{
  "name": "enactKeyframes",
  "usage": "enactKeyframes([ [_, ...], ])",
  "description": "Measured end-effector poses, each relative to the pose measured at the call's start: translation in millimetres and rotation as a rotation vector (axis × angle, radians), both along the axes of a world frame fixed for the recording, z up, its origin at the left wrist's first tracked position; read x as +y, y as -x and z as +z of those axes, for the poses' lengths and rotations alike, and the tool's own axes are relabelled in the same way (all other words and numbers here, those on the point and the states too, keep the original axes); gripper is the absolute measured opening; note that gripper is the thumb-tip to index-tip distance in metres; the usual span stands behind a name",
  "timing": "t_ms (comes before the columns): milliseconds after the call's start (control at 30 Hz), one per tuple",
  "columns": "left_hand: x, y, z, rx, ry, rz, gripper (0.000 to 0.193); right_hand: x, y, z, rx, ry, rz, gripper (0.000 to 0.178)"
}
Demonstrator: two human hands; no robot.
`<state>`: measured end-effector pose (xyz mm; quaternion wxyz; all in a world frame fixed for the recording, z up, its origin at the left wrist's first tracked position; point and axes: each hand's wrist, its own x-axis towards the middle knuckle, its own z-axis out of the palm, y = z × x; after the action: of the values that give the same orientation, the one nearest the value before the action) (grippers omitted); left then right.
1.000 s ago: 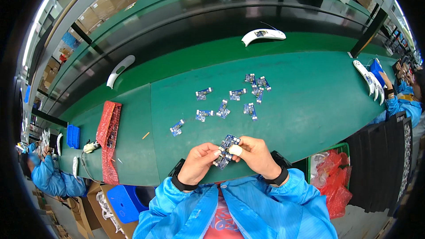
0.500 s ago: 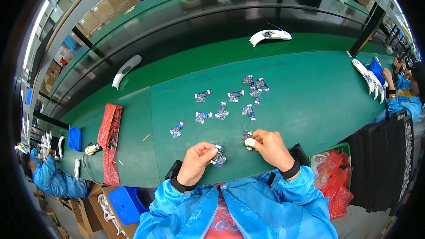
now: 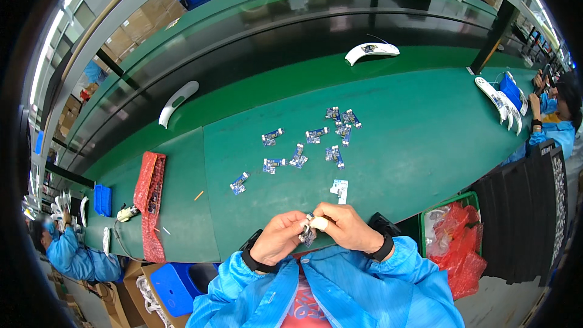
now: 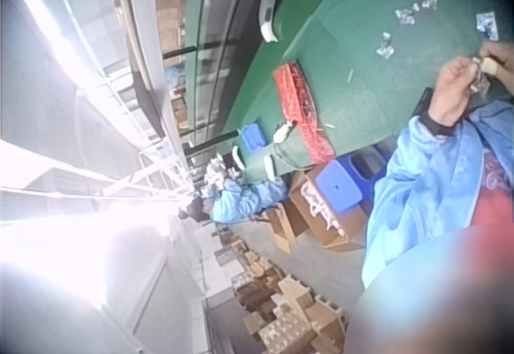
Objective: Assembling and inspecting small circuit board components at a factory workbench.
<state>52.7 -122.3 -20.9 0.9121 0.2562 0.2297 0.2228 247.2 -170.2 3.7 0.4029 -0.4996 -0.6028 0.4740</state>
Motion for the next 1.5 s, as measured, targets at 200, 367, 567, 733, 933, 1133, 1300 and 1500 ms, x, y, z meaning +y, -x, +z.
enactKeyframes([
  [200,2,-17,16,0.077,-0.079,-0.025,0.015,-31,-37,19,-0.225,-0.177,-0.334,0.011],
  [367,19,-9,15,0.32,-0.407,0.06,0.019,-119,-117,37,-0.772,0.046,-0.835,0.025],
  [567,28,-17,21,0.327,-0.498,-0.024,0.026,-138,-122,24,-1.075,0.093,-0.812,0.021],
  [733,17,-7,25,0.415,-0.612,-0.007,0.034,-29,-11,48,-0.657,-0.529,-0.171,0.033],
  [933,21,20,20,0.46,-0.698,0.059,0.038,22,12,35,-0.515,-0.607,0.147,0.023],
  [1133,94,35,49,0.41,-0.63,0.15,0.035,59,2,22,-0.386,-0.622,0.041,0.023],
  [1300,268,78,40,0.3,-0.262,0.399,0.048,70,-12,17,-0.243,-0.484,-0.118,0.01],
  [1500,431,88,-21,0.433,0.135,0.826,0.085,73,-21,19,-0.161,-0.315,-0.083,0.011],
])
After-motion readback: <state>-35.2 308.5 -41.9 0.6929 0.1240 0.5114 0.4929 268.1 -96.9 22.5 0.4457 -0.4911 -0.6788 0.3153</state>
